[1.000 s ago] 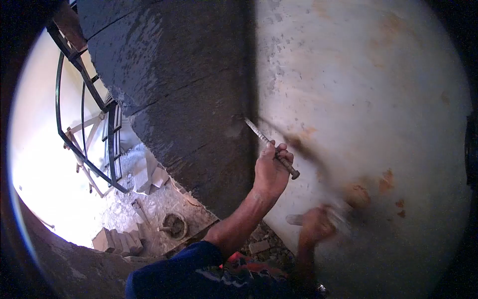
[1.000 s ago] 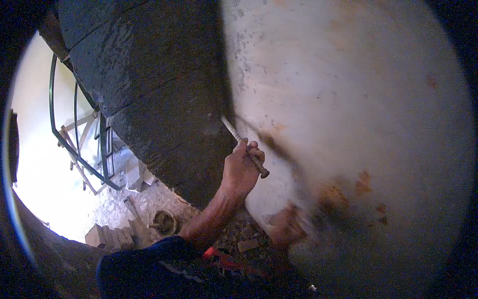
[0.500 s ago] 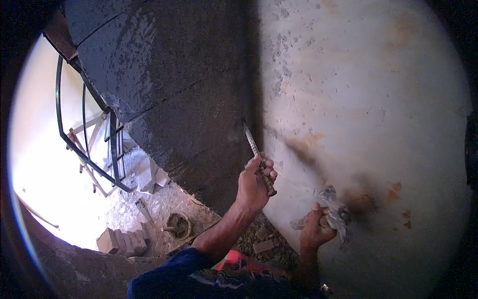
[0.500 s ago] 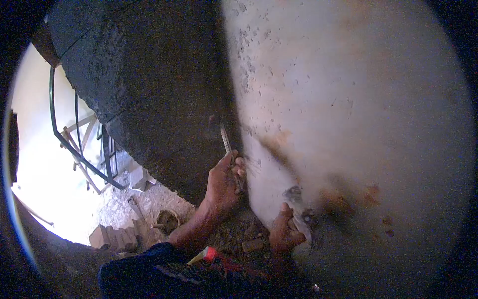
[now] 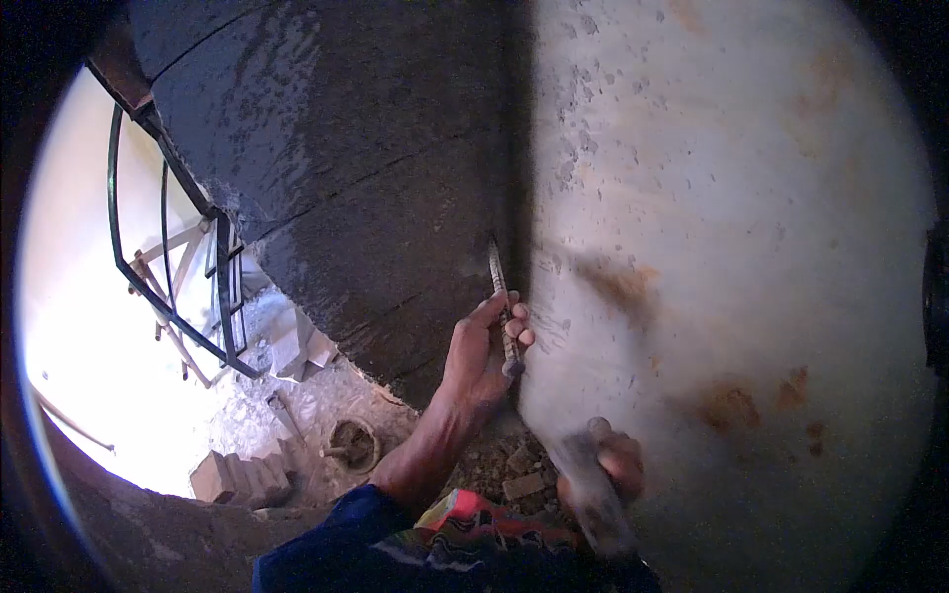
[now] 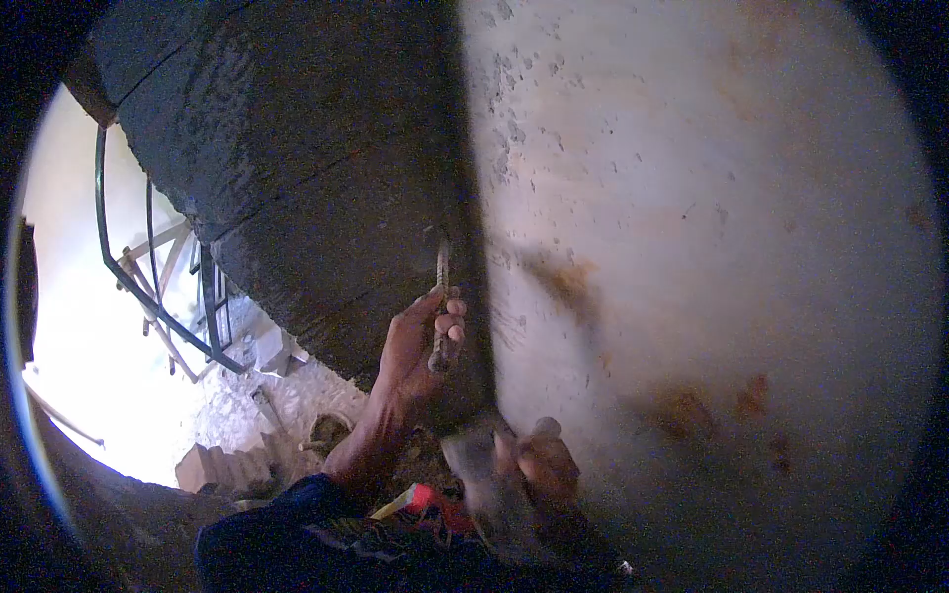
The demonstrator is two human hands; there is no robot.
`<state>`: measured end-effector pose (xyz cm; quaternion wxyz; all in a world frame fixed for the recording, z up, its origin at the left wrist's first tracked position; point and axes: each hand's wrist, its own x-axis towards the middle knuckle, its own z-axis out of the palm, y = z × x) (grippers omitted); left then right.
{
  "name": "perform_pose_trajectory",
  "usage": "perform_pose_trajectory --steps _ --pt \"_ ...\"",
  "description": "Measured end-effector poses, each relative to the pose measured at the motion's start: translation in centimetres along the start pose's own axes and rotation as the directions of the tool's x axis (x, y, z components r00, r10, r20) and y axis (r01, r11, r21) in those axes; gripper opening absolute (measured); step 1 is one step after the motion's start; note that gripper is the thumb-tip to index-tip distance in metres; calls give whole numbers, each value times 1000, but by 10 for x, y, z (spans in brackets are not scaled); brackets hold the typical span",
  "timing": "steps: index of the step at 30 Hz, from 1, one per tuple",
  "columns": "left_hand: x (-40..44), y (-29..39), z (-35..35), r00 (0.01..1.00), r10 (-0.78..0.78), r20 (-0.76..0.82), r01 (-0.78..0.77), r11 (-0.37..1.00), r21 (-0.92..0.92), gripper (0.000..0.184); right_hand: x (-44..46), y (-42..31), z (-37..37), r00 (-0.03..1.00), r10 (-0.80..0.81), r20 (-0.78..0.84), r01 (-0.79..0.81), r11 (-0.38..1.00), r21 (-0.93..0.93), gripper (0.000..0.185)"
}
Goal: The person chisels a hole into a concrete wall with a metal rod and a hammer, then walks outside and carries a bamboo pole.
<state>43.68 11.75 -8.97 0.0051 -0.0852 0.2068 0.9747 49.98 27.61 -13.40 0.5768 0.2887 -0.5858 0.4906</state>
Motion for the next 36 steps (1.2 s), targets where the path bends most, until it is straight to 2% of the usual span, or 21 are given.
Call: perform_pose_trajectory --steps 1,5,8,10,12,13,16,18,20,22,23,26,27,28,29,30,31,32,33,34,36 --pt "2 1 -1 1000 -7 8 7 1000 14 18 -3 2 2 998 23 -59 -19 998 59 23" --pt "14 5 2 994 10 113 -7 999 -33 16 -16 15 3 975 -152 -165 125 979 -163 22" --pt "3 6 11 998 14 56 -17 998 56 17 -19 12 4 956 -225 -186 170 948 -271 23" --pt "4 5 13 999 35 19 -35 999 26 18 -3 3 3 987 142 72 -126 973 -192 19" --pt "13 6 9 997 43 61 -46 998 39 17 13 -5 3 828 455 329 -417 891 -181 18" --pt "13 4 4 996 40 79 -44 998 53 17 13 -7 4 765 522 378 -453 853 -260 18" --pt "19 1 -2 993 8 120 -16 998 60 16 3 -8 -2 876 447 179 -380 871 -312 18" --pt "20 -2 -2 991 4 136 -12 998 62 16 0 -9 -14 907 408 99 -393 908 -146 18" --pt "24 -3 -3 988 -2 157 -9 998 65 15 -3 -10 -14 869 457 193 -434 889 -150 18" --pt "24 -4 -4 988 5 157 -22 994 104 16 1 -6 -1 710 587 390 -470 807 -359 19" --pt "21 -7 -9 989 -15 148 -3 993 118 16 -2 -3 1 695 601 395 -468 795 -386 19" --pt "28 -11 -8 989 -19 149 12 999 49 18 -9 -3 -1 895 434 106 -348 825 -445 19" --pt "29 -10 -3 985 -4 173 -10 997 78 18 -12 0 -6 917 399 29 -348 831 -435 20" --pt "29 -11 -1 981 11 192 -32 994 106 18 -23 13 -23 848 487 208 -509 858 66 21" --pt "29 -10 -2 982 1 186 -24 993 118 18 -20 18 -22 634 682 365 -707 702 -84 20" --pt "29 -9 -3 982 -21 189 -5 991 135 18 -16 23 -21 308 813 494 -782 512 -356 20" --pt "28 -9 -4 980 -42 193 12 988 152 18 -13 28 -20 -16 834 551 -694 387 -606 22" --pt "27 -9 -7 980 -58 189 25 985 172 18 -18 20 -4 381 817 433 -600 575 -556 24" --pt "26 -10 -13 981 -39 189 12 990 141 18 -19 12 5 711 652 263 -441 705 -556 29" --pt "36 -12 -10 976 -4 220 -17 995 95 18 -7 13 1 726 642 248 -436 708 -555 29" --pt "34 -13 -11 981 -3 194 -18 994 108 18 13 -9 -11 592 751 292 -562 645 -518 25"
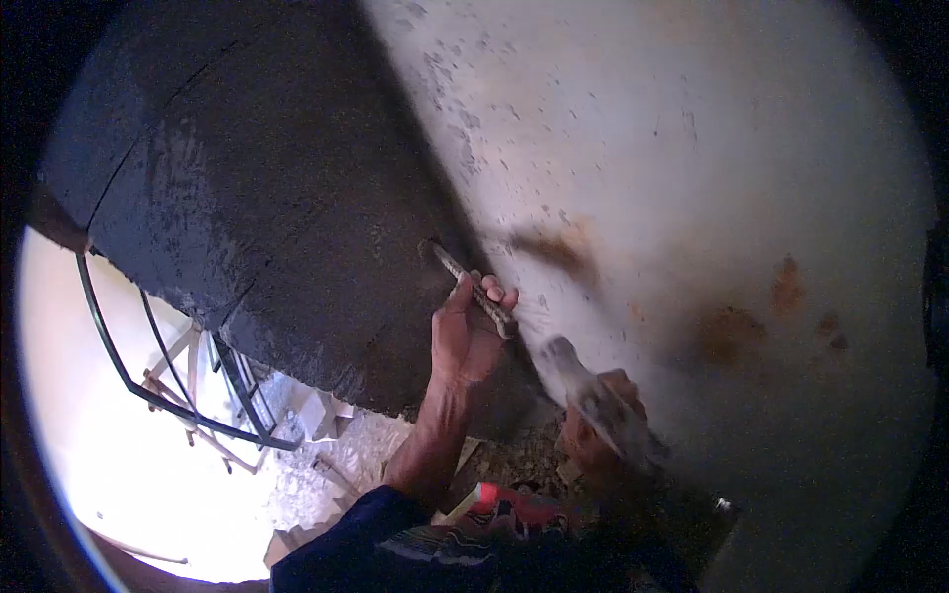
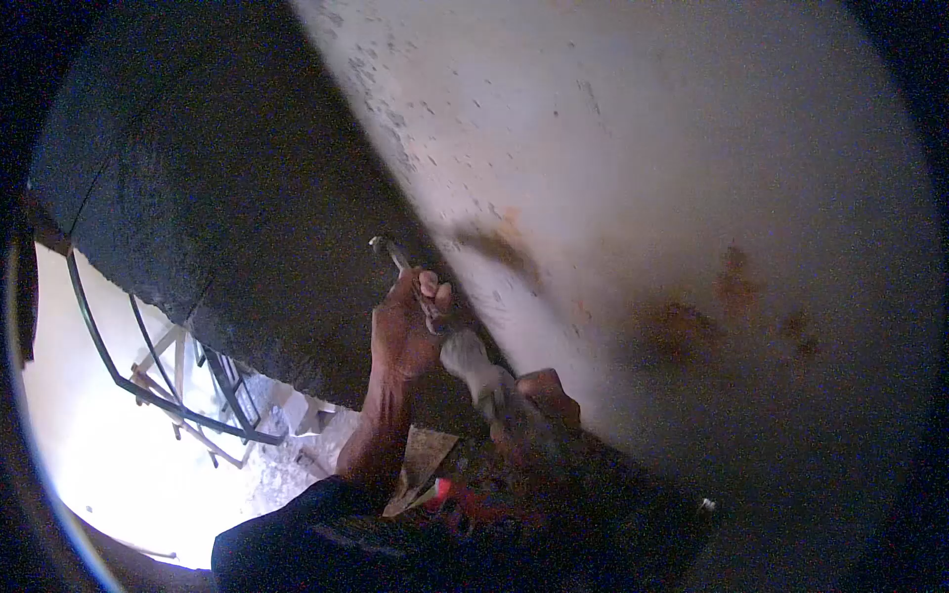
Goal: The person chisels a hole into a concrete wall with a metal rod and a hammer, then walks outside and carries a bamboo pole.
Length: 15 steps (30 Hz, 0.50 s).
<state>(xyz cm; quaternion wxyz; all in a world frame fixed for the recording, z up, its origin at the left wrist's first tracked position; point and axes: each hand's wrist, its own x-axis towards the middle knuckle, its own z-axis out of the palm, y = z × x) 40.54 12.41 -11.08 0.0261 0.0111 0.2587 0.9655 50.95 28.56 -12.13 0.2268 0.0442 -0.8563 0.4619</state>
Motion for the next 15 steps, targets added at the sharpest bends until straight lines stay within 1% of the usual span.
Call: perform_pose_trajectory --steps 1,2,3,4,5,6,7,8,9,11,12,14,15 --pt "3 0 3 1000 14 2 -14 1000 4 18 -3 -3 -4 998 48 48 -49 998 31 23" --pt "0 0 11 998 54 -32 -50 993 108 18 -4 0 0 999 30 38 -32 999 41 22" --pt "-1 -1 10 998 44 -43 -38 992 124 18 -3 4 4 1000 10 25 -12 999 49 20" --pt "-1 -3 9 970 241 27 -200 735 648 18 -1 9 9 1000 -14 8 13 998 57 18" --pt "-1 -1 2 951 289 113 -247 487 838 18 -2 15 15 999 -32 -11 33 997 67 17" --pt "-2 0 -5 922 334 197 -271 191 943 18 -2 22 23 998 -51 -32 53 996 75 16" --pt "10 7 -21 967 254 3 -206 777 594 17 -3 29 25 997 -69 -28 71 995 66 16" --pt "13 11 -30 992 53 -119 -57 998 -36 17 -9 34 24 998 -59 4 58 997 57 16" --pt "10 14 -40 989 48 -139 -53 998 -27 17 -16 39 22 998 -44 38 42 998 42 16" --pt "6 13 -44 996 -54 -65 49 997 -66 16 -28 51 21 996 -22 85 21 1000 14 16" --pt "1 12 -45 995 -56 -82 51 997 -57 16 -34 58 21 996 -16 88 17 1000 -5 17" --pt "-13 7 -32 986 -153 -73 139 976 -166 14 -45 72 24 996 -8 93 12 999 -40 17" --pt "-19 4 -28 984 -154 -90 138 978 -159 14 -48 79 25 996 1 94 4 998 -55 18"
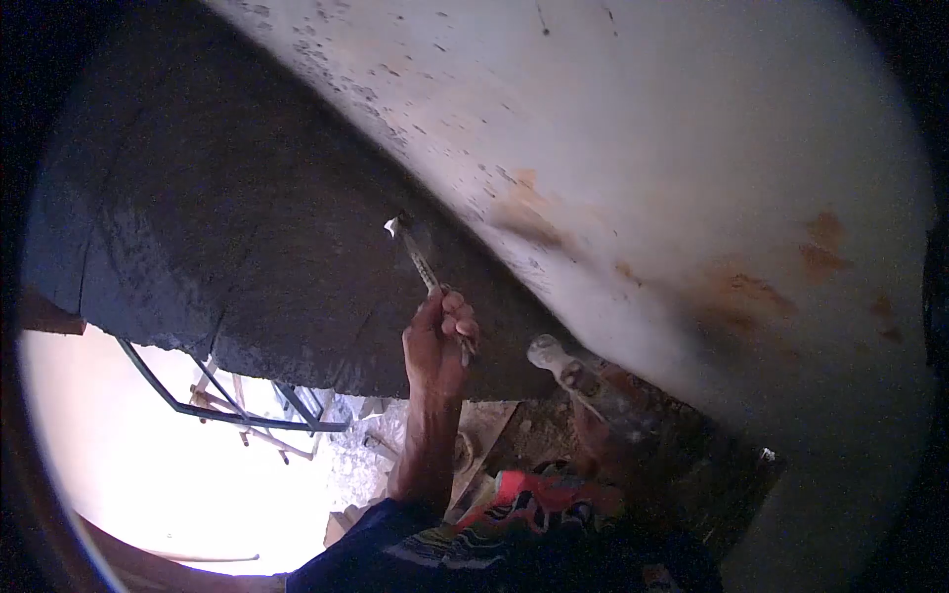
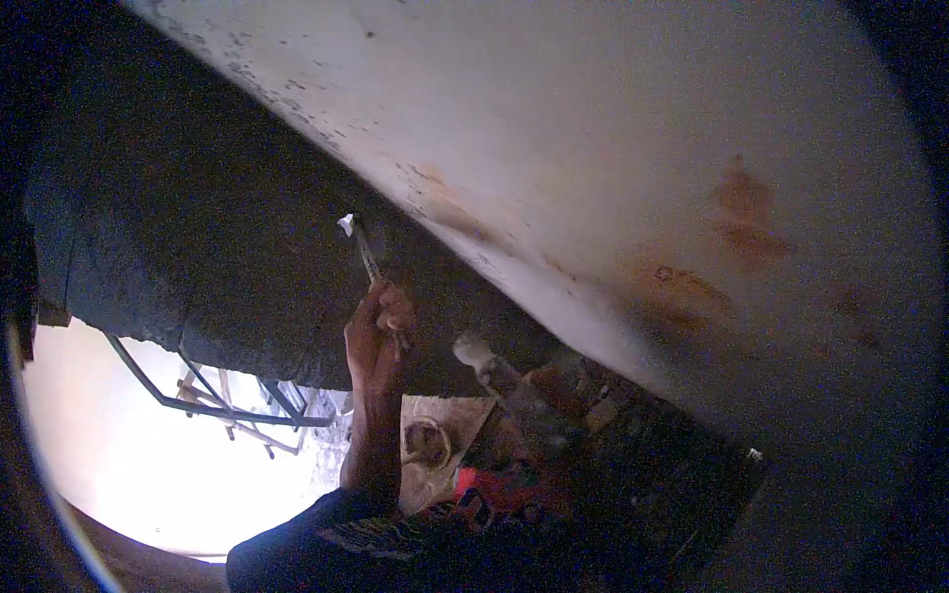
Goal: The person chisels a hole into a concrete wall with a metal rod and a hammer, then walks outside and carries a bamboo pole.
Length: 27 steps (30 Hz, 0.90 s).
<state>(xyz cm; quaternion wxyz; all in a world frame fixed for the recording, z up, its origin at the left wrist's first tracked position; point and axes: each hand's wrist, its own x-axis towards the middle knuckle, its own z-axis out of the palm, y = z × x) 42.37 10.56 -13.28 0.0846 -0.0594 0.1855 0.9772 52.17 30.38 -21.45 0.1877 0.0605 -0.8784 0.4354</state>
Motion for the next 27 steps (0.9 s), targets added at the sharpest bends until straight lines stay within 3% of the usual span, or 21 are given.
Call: perform_pose_trajectory --steps 2,6,8,11,13,14,15,18,19,21,23,24,27 --pt "-11 -7 6 999 7 -46 -2 995 103 13 -11 13 3 1000 1 9 -1 999 -37 18" --pt "-19 -14 16 987 67 -147 -51 992 114 14 -20 26 5 1000 6 11 -5 997 -77 20" --pt "-18 -10 15 999 13 -37 -11 998 65 17 -21 32 4 1000 -8 8 9 993 -119 22" --pt "-23 -12 26 999 16 -41 -15 999 31 19 -25 36 4 998 -51 34 58 964 -260 23" --pt "-22 -12 28 998 42 -42 -39 996 75 19 -25 35 5 999 -39 22 43 975 -220 25" --pt "-21 -12 29 998 54 -42 -49 991 124 20 -22 36 6 1000 8 -26 -10 999 -44 30" --pt "-23 -12 31 998 60 -35 -56 992 116 20 -19 36 4 1000 -3 -25 1 999 -49 30" --pt "-27 -12 35 997 58 -44 -56 997 46 19 -4 17 -17 953 -273 -130 211 908 -363 30" --pt "-27 -11 34 995 83 -56 -79 994 81 19 12 -8 -39 979 -190 -72 176 969 -171 28" --pt "-26 -8 29 992 116 -56 -110 988 107 19 20 -27 -46 991 -131 2 131 991 16 28" --pt "-22 -3 23 997 -67 39 64 996 55 18 15 -32 -40 988 -132 -78 123 986 -111 23" --pt "-22 -3 24 997 -58 48 55 997 48 18 14 -36 -39 985 -139 -104 122 980 -154 22" --pt "-20 -6 29 998 27 -48 -23 997 74 18 15 -48 -46 991 -43 -125 42 999 -11 18"
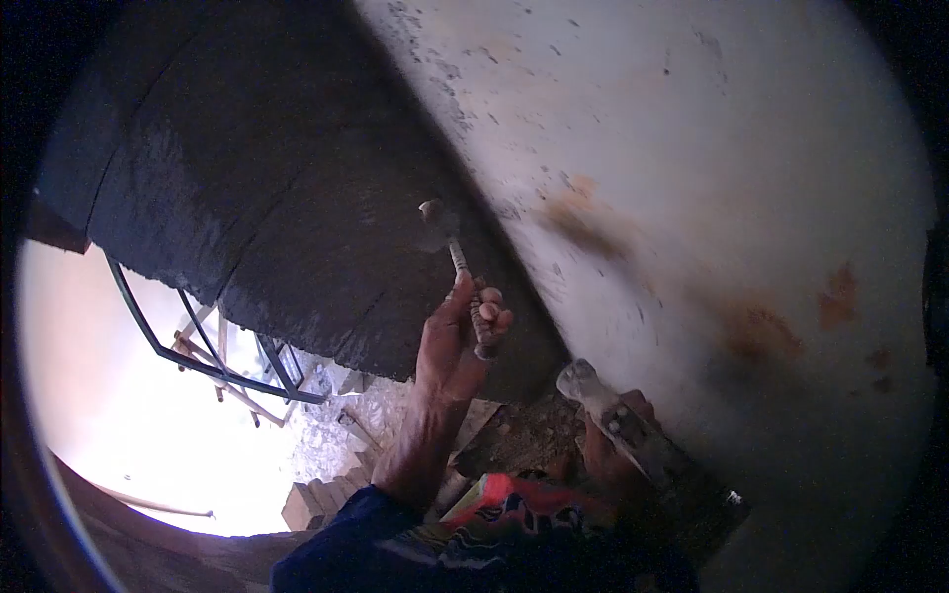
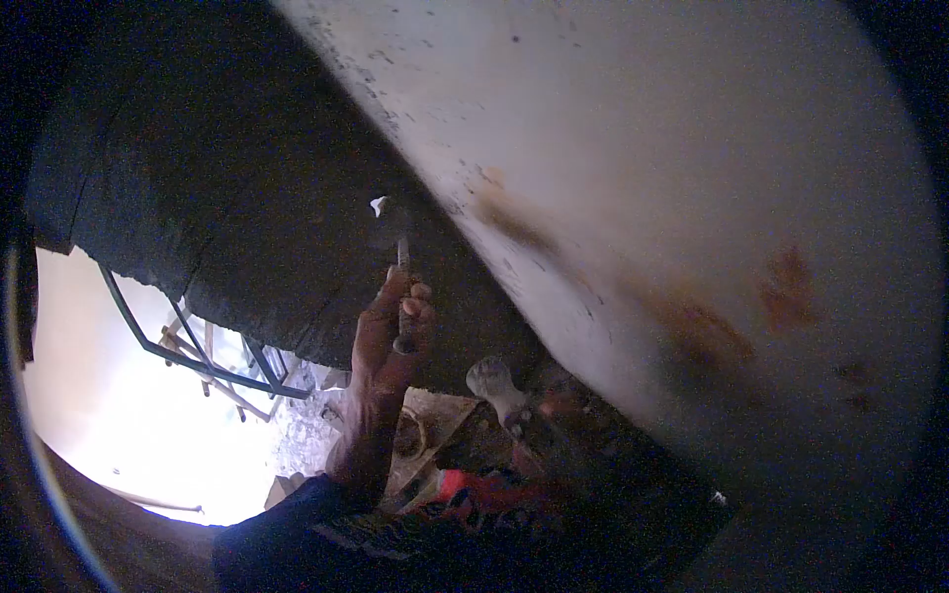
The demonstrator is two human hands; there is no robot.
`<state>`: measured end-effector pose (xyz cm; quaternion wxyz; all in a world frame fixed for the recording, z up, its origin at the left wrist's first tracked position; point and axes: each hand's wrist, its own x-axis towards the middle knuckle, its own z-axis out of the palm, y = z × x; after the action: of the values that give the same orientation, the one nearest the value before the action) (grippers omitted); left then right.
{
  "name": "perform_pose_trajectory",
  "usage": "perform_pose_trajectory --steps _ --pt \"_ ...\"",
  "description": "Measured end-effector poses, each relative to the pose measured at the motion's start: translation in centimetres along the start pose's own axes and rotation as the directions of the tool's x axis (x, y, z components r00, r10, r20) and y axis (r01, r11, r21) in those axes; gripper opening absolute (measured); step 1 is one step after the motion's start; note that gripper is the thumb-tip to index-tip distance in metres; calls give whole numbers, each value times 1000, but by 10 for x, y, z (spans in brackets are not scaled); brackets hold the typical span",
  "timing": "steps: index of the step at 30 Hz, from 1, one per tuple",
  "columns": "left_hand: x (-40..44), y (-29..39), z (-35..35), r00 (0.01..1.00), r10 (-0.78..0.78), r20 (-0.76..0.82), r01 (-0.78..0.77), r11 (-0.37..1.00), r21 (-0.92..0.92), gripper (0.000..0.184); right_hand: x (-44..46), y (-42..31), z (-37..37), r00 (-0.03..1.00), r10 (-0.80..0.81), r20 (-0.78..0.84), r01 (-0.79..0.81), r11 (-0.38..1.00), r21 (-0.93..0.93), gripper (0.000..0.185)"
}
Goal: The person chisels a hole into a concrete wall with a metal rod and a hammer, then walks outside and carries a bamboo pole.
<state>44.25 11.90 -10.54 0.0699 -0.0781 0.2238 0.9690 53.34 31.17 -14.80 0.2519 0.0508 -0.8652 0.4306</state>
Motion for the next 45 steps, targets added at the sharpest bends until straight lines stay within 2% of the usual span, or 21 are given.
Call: perform_pose_trajectory --steps 3,4,5,6,7,9,12,14,21,23,24,27,28,30,33,35,36,39,41,43,45 --pt "-2 -1 1 1000 9 21 -10 999 38 17 -7 4 0 993 -110 -41 106 989 -102 20" --pt "-5 -3 2 999 48 -10 -47 992 116 17 -7 2 2 989 -74 -127 83 994 71 20" --pt "-7 -4 3 995 89 -40 -80 978 195 17 -8 5 8 985 -51 -164 77 985 156 20" --pt "-8 -3 4 995 90 -38 -81 979 188 17 -9 8 14 979 -27 -201 76 968 240 20" --pt "-9 -1 4 995 90 -42 -79 973 217 17 -13 22 32 955 -29 -297 182 846 501 19" --pt "-9 1 3 994 94 -50 -79 967 243 16 -17 22 35 925 -3 -380 292 645 706 18" --pt "-3 7 -5 999 53 7 -53 987 151 15 -14 15 25 965 -49 -259 180 842 509 17" --pt "-3 8 -11 1000 13 14 -15 988 155 15 -12 5 20 978 -47 -202 133 891 435 17" --pt "-4 8 -11 999 2 50 -8 993 117 15 -10 -14 15 985 -30 -171 87 937 338 18" --pt "-7 5 -11 998 63 -17 -57 971 231 14 -8 -24 11 985 -24 -171 77 948 309 19" --pt "-6 6 -11 998 62 -17 -56 972 230 14 -6 -27 9 987 -16 -157 61 956 286 19" --pt "-4 9 -11 998 59 -20 -55 989 137 14 -6 -33 9 995 88 -49 -77 979 188 20" --pt "-4 10 -11 998 61 -29 -55 983 172 15 -9 -23 19 992 31 -126 8 954 300 19" --pt "-5 13 -11 997 63 -38 -54 977 207 15 -12 -15 22 978 -16 -207 100 911 400 19" --pt "-7 15 -12 999 28 -43 -18 976 218 16 -12 -12 16 993 -49 -104 74 964 254 20" --pt "-3 15 -12 998 -37 56 32 995 99 17 -11 -13 14 995 -53 -78 72 963 259 20" --pt "-3 15 -12 998 -37 58 32 995 99 17 -12 -11 15 996 -56 -72 72 963 260 20" --pt "-4 14 -11 999 6 50 -13 990 139 19 -43 29 48 961 8 -275 107 910 401 19" --pt "-4 16 -8 998 -28 63 22 996 87 20 -46 34 56 925 -22 -379 219 846 486 19" --pt "-4 17 -7 998 -20 68 14 996 83 20 -37 25 51 900 -93 -425 328 787 523 18" --pt "-4 17 -8 997 -16 75 10 997 81 20 -26 17 50 900 -152 -409 360 788 499 17"
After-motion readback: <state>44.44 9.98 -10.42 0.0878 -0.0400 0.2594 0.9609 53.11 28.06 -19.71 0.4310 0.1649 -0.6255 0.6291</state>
